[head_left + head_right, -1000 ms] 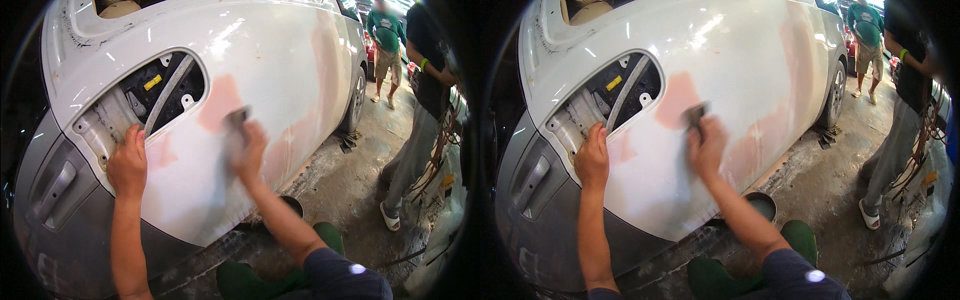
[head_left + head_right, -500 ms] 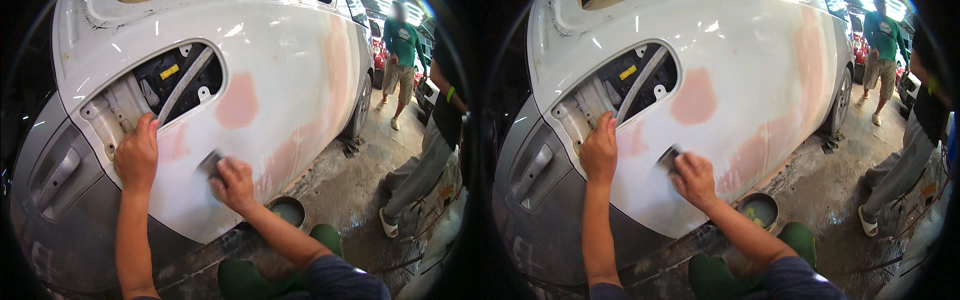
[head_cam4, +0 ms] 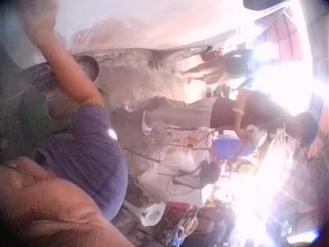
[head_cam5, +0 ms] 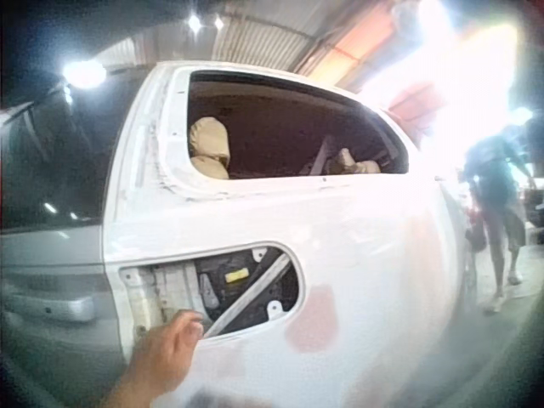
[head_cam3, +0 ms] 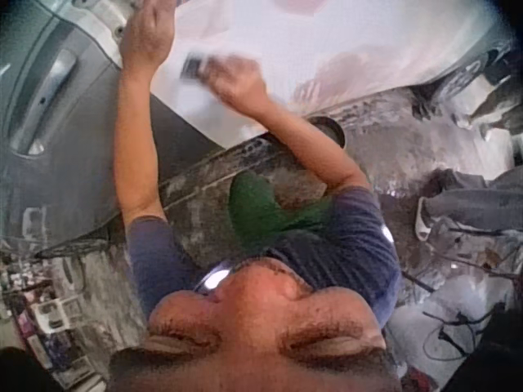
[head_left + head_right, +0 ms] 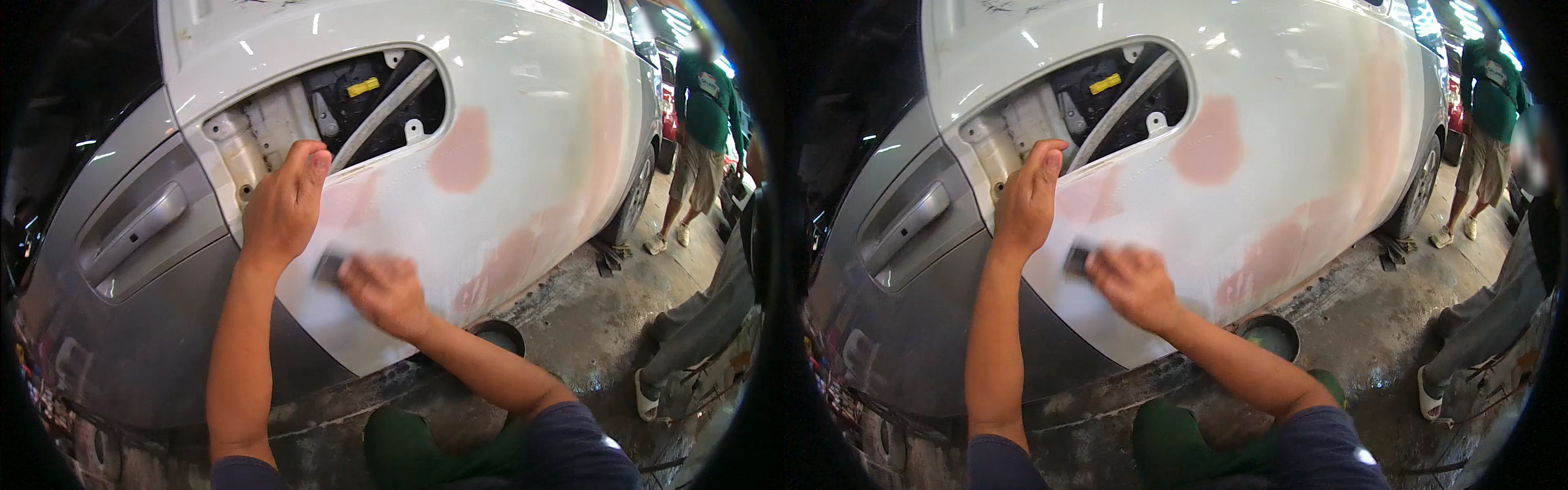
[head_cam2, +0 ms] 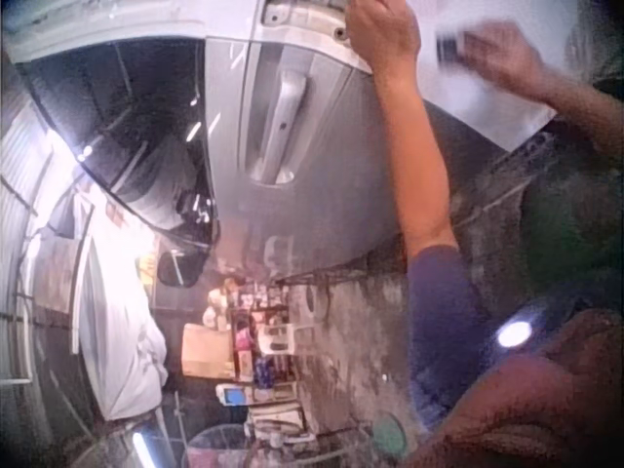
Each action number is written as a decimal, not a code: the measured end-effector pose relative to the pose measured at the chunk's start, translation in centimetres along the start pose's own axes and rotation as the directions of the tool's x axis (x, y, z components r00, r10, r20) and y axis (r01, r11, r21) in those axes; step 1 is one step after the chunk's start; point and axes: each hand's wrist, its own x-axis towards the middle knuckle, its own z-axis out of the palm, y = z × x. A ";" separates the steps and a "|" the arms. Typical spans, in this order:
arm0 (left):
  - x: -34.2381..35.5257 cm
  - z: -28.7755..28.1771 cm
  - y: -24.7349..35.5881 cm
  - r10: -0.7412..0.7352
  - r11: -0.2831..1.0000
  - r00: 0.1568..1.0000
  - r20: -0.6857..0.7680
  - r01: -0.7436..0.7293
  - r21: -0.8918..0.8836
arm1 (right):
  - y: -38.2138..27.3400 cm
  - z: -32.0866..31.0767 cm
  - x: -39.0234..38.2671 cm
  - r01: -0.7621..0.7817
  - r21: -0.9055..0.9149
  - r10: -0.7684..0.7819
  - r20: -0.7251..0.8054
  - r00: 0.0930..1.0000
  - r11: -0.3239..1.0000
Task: The person sands the exterior surface of a white car door using a sanding block and water. They repeatedly dip the block into a bucket of water and wipe the surface with a green cloth. The person works on the area around the door handle and the lower edge of the door panel.
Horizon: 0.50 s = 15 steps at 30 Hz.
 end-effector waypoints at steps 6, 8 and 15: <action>0.2 -2.4 -1.6 -0.024 0.972 0.965 0.262 0.084 -0.219 | 5.0 -2.3 7.0 -0.122 -0.035 0.115 -0.163 0.980 0.992; 0.8 -2.7 -1.4 -0.037 0.960 0.947 0.318 0.122 -0.250 | 5.5 -2.2 8.7 -0.265 -0.076 0.217 -0.388 0.896 0.961; 1.9 -3.0 -3.3 -0.016 0.925 0.906 0.424 0.174 -0.338 | 4.3 -1.4 7.1 0.148 -0.082 -0.151 -0.031 0.988 0.986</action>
